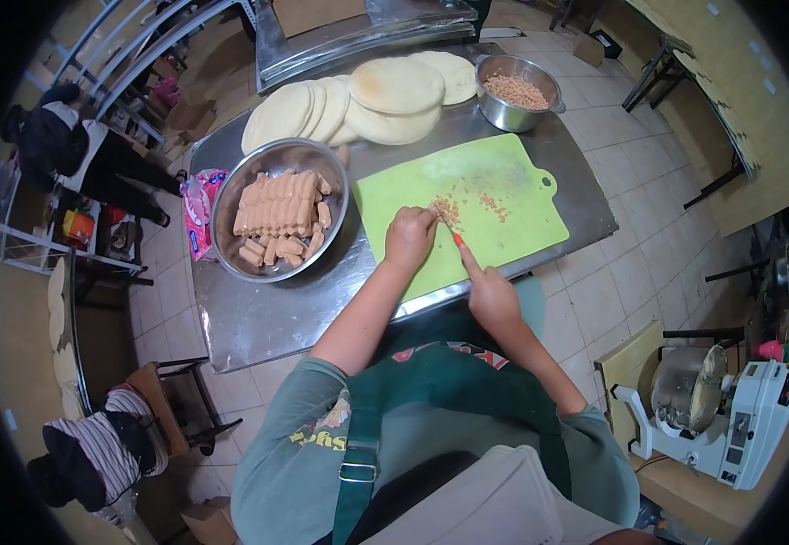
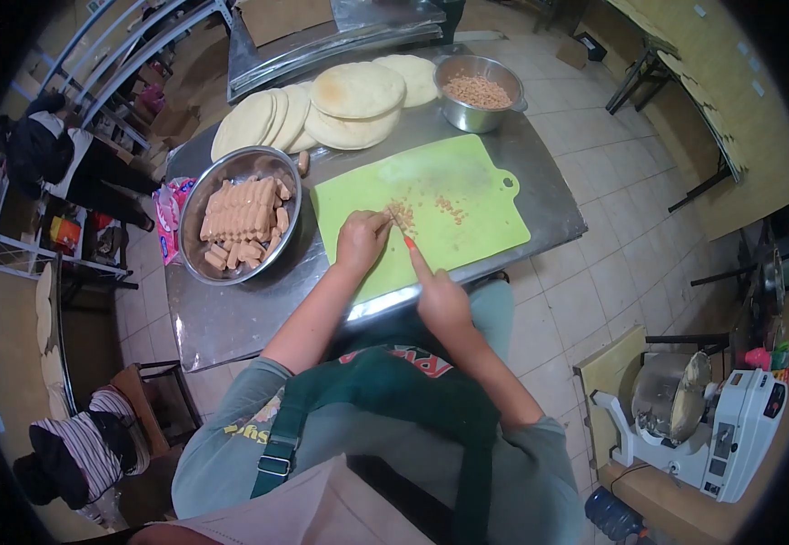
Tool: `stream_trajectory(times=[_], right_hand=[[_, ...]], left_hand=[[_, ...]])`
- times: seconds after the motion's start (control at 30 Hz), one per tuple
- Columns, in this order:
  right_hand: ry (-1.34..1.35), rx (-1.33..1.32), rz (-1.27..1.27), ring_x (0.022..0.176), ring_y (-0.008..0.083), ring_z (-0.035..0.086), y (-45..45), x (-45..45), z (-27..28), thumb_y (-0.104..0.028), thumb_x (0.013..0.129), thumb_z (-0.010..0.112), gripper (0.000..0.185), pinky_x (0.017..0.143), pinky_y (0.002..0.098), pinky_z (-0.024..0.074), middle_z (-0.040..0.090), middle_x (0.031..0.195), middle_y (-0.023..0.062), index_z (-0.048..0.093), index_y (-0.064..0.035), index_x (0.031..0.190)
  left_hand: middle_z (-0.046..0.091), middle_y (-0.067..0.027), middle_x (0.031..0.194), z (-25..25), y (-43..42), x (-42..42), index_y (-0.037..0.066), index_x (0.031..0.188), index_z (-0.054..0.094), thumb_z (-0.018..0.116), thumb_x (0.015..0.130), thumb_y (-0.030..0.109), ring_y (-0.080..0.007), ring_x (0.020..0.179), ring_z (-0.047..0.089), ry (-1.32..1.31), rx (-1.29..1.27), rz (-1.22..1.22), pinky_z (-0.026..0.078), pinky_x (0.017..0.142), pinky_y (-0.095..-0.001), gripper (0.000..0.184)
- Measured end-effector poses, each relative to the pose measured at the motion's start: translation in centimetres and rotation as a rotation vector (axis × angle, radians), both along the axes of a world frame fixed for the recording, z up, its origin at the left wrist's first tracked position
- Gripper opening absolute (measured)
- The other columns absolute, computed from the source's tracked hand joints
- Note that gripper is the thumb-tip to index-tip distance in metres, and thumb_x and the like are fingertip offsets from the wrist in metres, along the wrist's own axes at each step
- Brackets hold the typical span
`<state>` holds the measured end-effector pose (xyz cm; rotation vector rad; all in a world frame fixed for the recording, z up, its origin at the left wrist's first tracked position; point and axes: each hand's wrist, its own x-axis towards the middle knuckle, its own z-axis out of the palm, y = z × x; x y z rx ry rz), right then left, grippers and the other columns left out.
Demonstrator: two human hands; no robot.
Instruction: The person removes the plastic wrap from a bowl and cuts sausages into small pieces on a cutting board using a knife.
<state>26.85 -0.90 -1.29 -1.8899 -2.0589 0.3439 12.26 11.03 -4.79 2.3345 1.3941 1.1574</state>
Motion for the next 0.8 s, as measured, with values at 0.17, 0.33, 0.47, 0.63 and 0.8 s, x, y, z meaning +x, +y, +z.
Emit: stream_trajectory(times=[0.17,0.33,0.47,0.63,0.8], right_hand=[[0.143,0.098,0.021,0.058,0.0375,0.053,-2.3,1.3,0.4,-0.001,0.081,0.047,0.052,0.055,0.0449,0.0443,0.051,0.067,0.02,0.044,-0.0107,0.132],[0.191,0.079,-0.003,0.061,0.0382,0.054,0.7,0.3,0.5,-0.002,0.082,0.046,0.051,0.058,0.0454,0.0437,0.053,0.067,0.0208,0.043,-0.0092,0.132],[0.145,0.013,0.001,0.063,0.0381,0.055,2.1,-0.6,-0.6,-0.002,0.083,0.046,0.051,0.058,0.0459,0.0437,0.054,0.069,0.0213,0.041,-0.0095,0.133],[0.159,0.002,-0.017,0.063,0.0385,0.055,-1.3,0.2,-0.7,-0.003,0.084,0.046,0.05,0.058,0.0462,0.0435,0.054,0.069,0.0213,0.041,-0.0103,0.133],[0.268,0.034,-0.006,0.065,0.039,0.055,-2.0,1.1,0.5,-0.005,0.084,0.045,0.05,0.06,0.0453,0.0433,0.054,0.071,0.0224,0.04,-0.0102,0.134]], left_hand=[[0.059,-0.0122,0.067,0.1,-0.1,0.0,0.004,0.074,0.065,0.067,0.073,0.012,-0.0299,0.067,0.056,0.008,-0.012,-0.005,0.046,0.063,-0.0397,0.008],[0.058,-0.0126,0.066,0.0,-0.1,-0.1,0.004,0.071,0.064,0.067,0.073,0.012,-0.0302,0.066,0.056,0.028,-0.008,-0.002,0.046,0.063,-0.04,0.009],[0.058,-0.0124,0.066,-0.1,-0.1,-0.1,0.004,0.071,0.064,0.067,0.074,0.013,-0.0303,0.066,0.056,0.038,-0.017,0.014,0.046,0.062,-0.0401,0.01],[0.058,-0.011,0.067,-0.2,-0.1,0.0,0.004,0.069,0.062,0.066,0.074,0.012,-0.0292,0.068,0.056,0.033,0.006,0.016,0.047,0.062,-0.0395,0.01],[0.058,-0.0122,0.065,-0.2,-0.3,-0.1,0.004,0.074,0.066,0.067,0.074,0.011,-0.0298,0.065,0.056,0.009,0.019,0.005,0.046,0.062,-0.04,0.008]])
